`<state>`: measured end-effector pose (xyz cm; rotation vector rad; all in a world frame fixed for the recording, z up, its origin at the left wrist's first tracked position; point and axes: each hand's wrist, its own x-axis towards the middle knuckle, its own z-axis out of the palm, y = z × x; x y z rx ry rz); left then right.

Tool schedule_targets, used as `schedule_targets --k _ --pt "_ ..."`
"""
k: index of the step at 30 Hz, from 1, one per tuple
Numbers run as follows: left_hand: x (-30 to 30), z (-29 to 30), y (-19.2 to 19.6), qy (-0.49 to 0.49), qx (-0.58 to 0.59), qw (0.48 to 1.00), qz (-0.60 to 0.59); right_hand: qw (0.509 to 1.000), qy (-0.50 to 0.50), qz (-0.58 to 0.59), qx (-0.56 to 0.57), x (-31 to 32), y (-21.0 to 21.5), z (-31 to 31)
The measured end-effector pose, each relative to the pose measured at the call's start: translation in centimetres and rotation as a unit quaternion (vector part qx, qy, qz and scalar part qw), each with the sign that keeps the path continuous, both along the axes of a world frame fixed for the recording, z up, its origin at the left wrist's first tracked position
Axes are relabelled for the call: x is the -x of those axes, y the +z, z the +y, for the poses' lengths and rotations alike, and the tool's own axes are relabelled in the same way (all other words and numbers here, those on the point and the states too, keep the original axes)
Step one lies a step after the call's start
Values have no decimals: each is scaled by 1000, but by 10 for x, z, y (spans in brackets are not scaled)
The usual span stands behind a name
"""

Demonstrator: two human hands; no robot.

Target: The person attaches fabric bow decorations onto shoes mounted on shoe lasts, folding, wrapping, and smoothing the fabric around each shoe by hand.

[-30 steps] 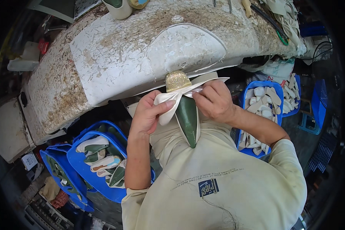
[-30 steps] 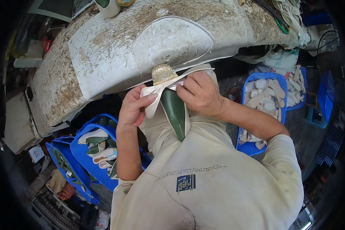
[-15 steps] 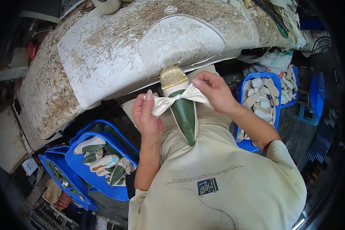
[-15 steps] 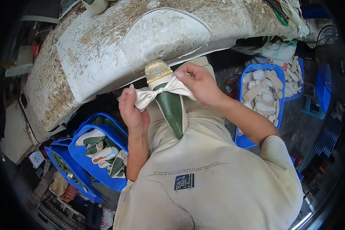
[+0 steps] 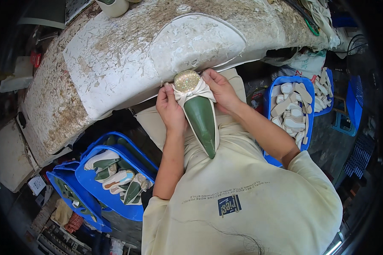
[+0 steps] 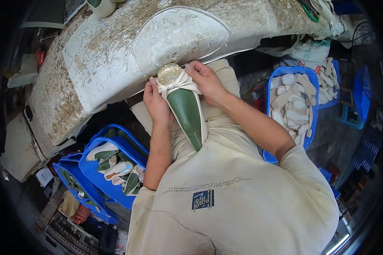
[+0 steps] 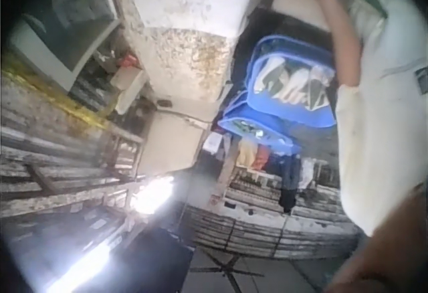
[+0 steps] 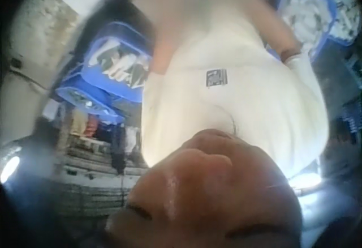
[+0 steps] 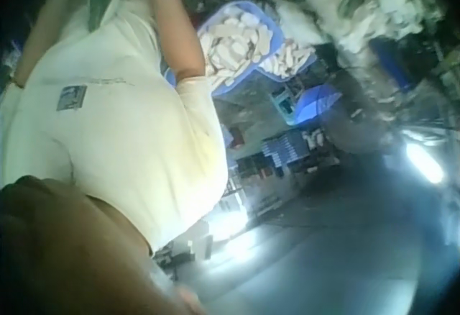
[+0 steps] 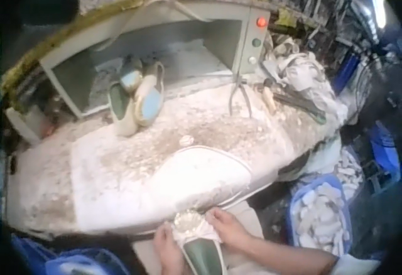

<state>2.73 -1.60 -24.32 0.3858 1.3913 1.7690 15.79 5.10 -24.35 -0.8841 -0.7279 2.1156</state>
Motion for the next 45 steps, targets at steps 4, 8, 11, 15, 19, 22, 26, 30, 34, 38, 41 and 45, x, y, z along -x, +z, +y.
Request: schedule_targets --k 4,8,11,15,19,22,26,30,34,38,41,45 --pt "-13 -5 16 -21 -17 968 -251 992 -44 24 113 3 22 -14" --pt "-13 -31 16 -160 -72 859 -482 999 -7 -21 -24 -6 54 -33" --pt "-28 -42 15 -203 -276 778 -527 954 33 -116 -275 -10 109 -69" --pt "-36 -44 65 -177 -257 769 -558 870 38 -146 -470 -18 129 -84" --pt "-39 -51 61 -193 -275 784 -523 916 42 -88 -390 -18 133 -91" --pt "-37 -57 62 -210 -241 805 -500 977 137 -61 -152 -21 124 -89" --pt "-31 -49 47 -214 -286 793 -493 953 263 -125 -79 -36 115 -83" --pt "-21 -44 39 -245 -328 732 -544 968 246 -25 -50 -48 110 -94" --pt "-22 -44 32 -231 -316 750 -534 968 190 -98 -134 -41 94 -107" --pt "-15 -52 37 -196 -288 801 -487 945 266 -123 -144 -39 68 -103" --pt "-9 -58 56 36 -22 995 -89 955 124 -173 -205 -34 80 -77" --pt "-20 -66 91 87 16 973 213 930 74 -176 -315 8 114 -48"
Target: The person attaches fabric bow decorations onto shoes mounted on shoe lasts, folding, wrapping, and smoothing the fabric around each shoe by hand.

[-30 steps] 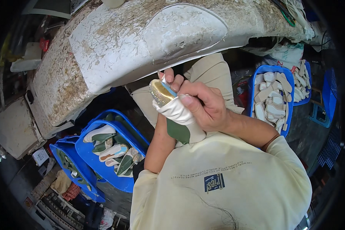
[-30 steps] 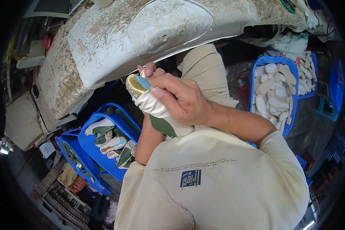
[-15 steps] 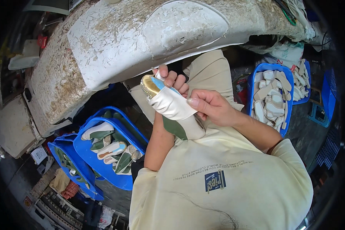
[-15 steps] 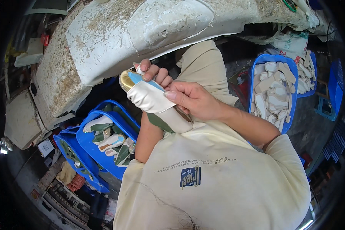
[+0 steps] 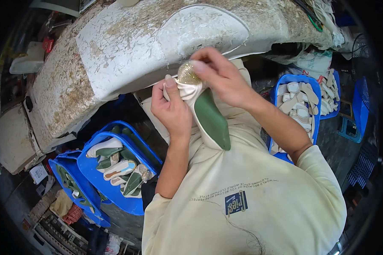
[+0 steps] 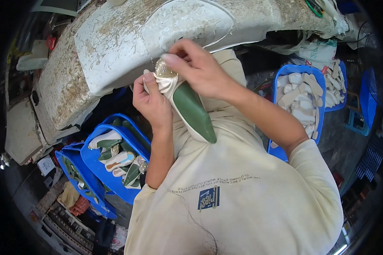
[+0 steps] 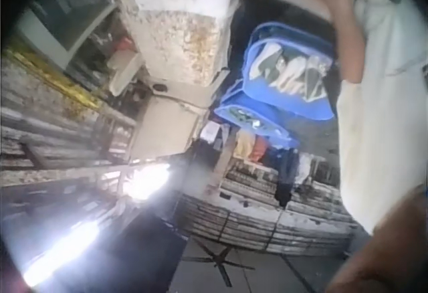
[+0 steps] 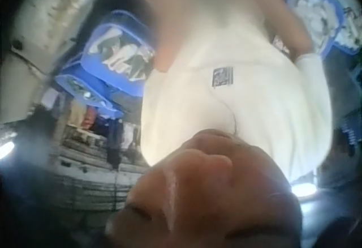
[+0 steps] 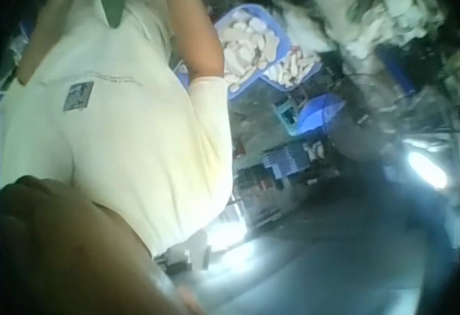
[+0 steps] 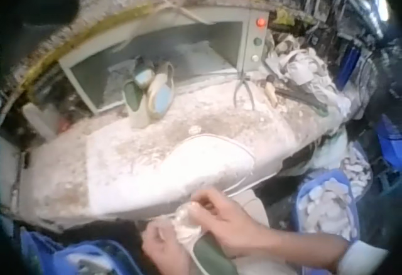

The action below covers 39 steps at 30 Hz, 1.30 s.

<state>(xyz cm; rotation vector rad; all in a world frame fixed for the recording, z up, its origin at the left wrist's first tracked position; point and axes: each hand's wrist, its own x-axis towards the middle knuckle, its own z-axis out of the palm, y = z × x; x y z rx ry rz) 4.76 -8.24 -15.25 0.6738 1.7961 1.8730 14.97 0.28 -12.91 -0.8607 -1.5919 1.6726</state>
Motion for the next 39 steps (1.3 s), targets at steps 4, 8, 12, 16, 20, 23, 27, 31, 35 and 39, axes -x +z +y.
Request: schedule_targets --k 4,8,12,16,20,23,27,31,35,39 --pt "-5 -6 17 -22 -22 996 83 997 41 -65 5 10 15 6" --pt "8 6 35 -28 -26 960 276 999 15 -14 35 6 3 5" --pt "-3 -20 -2 -51 23 993 105 997 -1 -8 75 7 -9 -1" --pt "1 -21 -10 -68 19 997 10 996 6 4 89 9 -14 -1" --pt "12 -23 -8 -137 16 983 -123 997 16 6 76 10 -15 -3" --pt "29 -23 -6 -271 3 911 -311 972 87 113 185 12 -9 -5" --pt "52 -21 -9 -365 -68 787 -493 989 91 115 13 33 -10 -9" --pt "82 -28 -2 -317 131 892 -295 955 -14 -84 -283 8 3 -37" --pt "90 -29 -11 -251 163 925 -234 882 4 -179 -435 10 -12 -67" --pt "87 -35 -23 -173 169 947 -212 851 55 -187 -488 8 -19 -66"
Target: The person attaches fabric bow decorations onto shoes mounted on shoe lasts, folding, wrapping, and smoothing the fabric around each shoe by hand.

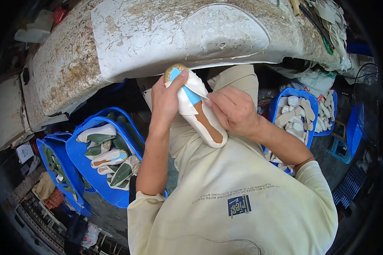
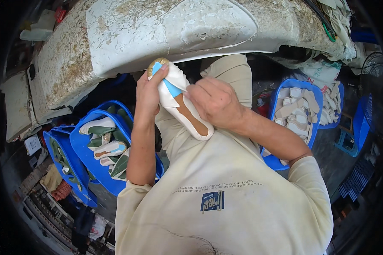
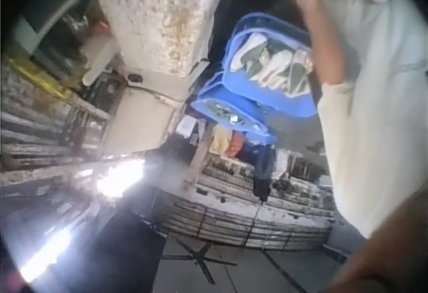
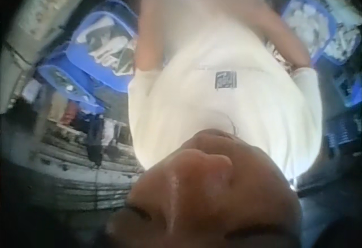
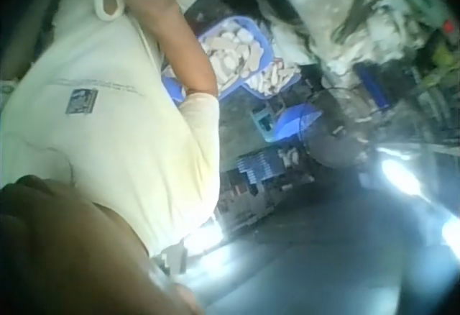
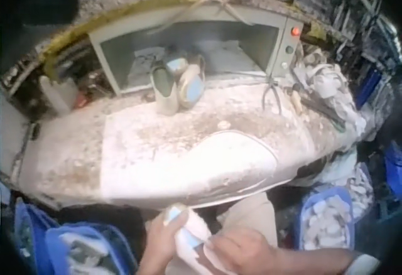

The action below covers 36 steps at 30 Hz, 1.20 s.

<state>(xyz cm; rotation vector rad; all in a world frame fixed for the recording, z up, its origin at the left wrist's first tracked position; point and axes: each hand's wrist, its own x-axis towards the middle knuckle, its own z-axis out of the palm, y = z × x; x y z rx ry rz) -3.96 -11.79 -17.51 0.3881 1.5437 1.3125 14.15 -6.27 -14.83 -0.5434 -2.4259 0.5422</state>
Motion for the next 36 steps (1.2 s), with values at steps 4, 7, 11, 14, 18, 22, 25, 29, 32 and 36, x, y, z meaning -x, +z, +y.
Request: schedule_targets --k 4,7,11,14,18,22,25,29,32,36 --pt "9 -8 -21 61 16 996 56 996 68 -55 -4 15 7 -18" --pt "23 -42 -30 89 4 995 38 974 87 -190 -85 43 7 -54" --pt "45 -96 -42 13 6 993 118 951 91 -295 -35 73 20 -91" --pt "67 -124 -20 142 -61 987 43 963 180 -196 -48 88 42 -94" --pt "138 -161 30 301 27 953 -4 978 146 -89 116 59 71 -42" --pt "234 -267 45 419 74 905 6 966 78 -20 245 52 104 59" --pt "218 -234 81 278 536 605 519 987 -68 17 145 54 138 132" --pt "172 -118 124 348 53 782 514 978 -204 39 -14 124 160 199" --pt "96 -1 156 259 -185 876 361 946 -315 26 64 153 156 232" --pt "-8 82 194 120 -235 882 389 928 -325 91 156 131 155 255"
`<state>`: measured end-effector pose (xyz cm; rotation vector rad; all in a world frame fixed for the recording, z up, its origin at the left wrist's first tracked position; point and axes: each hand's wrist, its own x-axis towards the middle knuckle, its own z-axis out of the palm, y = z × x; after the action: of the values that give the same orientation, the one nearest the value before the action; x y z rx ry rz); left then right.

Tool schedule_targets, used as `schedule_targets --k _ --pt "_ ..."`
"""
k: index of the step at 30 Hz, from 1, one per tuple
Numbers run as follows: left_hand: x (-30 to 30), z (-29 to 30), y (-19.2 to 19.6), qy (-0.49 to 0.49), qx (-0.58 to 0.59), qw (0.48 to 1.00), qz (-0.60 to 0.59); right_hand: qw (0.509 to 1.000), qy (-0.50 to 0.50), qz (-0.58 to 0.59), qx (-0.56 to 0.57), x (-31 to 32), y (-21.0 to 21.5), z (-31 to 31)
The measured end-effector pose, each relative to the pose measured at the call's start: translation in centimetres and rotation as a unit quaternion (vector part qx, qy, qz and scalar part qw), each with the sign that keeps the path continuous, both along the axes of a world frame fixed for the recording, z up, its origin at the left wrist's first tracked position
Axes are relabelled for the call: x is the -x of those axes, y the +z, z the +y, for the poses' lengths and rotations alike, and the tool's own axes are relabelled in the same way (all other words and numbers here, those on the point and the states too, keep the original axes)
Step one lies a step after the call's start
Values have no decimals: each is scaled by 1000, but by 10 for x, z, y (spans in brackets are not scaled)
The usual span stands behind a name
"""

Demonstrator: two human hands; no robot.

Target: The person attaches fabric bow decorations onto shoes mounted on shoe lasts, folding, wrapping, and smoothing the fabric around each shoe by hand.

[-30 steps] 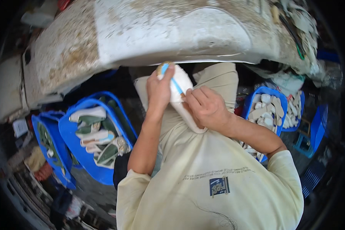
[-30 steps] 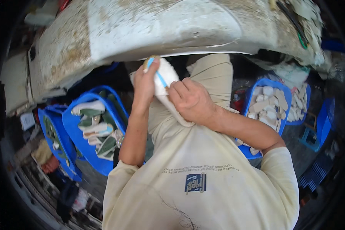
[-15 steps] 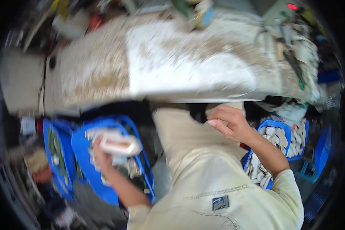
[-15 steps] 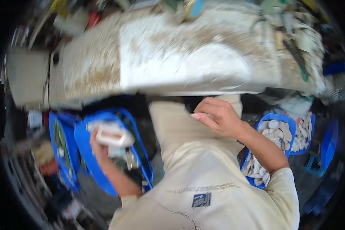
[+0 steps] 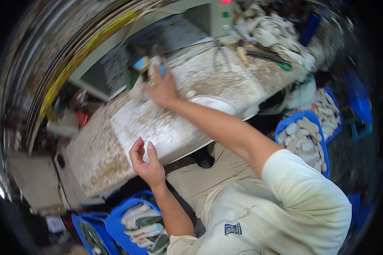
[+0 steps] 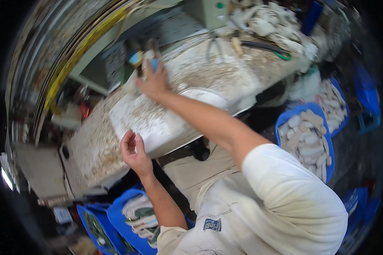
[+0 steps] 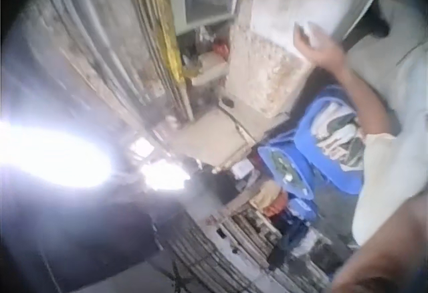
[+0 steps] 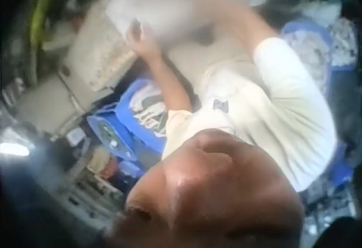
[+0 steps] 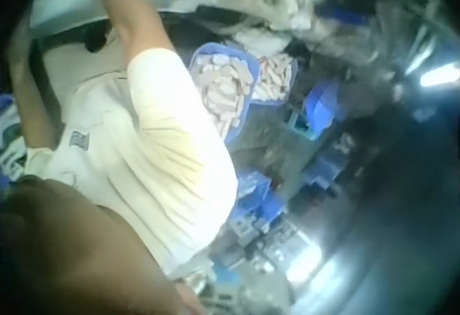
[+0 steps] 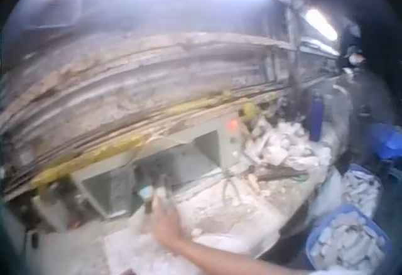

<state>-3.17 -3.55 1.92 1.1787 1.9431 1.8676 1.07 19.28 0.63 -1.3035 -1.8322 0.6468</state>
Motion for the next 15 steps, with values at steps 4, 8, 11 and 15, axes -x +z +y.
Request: schedule_targets --k 4,8,11,15 --pt "-83 35 27 -51 51 994 78 991 79 -107 -33 -59 -5 21" --pt "-101 46 71 -80 -14 970 230 986 160 14 -35 -191 85 32" --pt "-114 71 94 -142 -28 976 165 872 437 194 104 -266 139 22" --pt "-168 82 50 -504 184 737 -411 806 566 90 148 -281 120 20"
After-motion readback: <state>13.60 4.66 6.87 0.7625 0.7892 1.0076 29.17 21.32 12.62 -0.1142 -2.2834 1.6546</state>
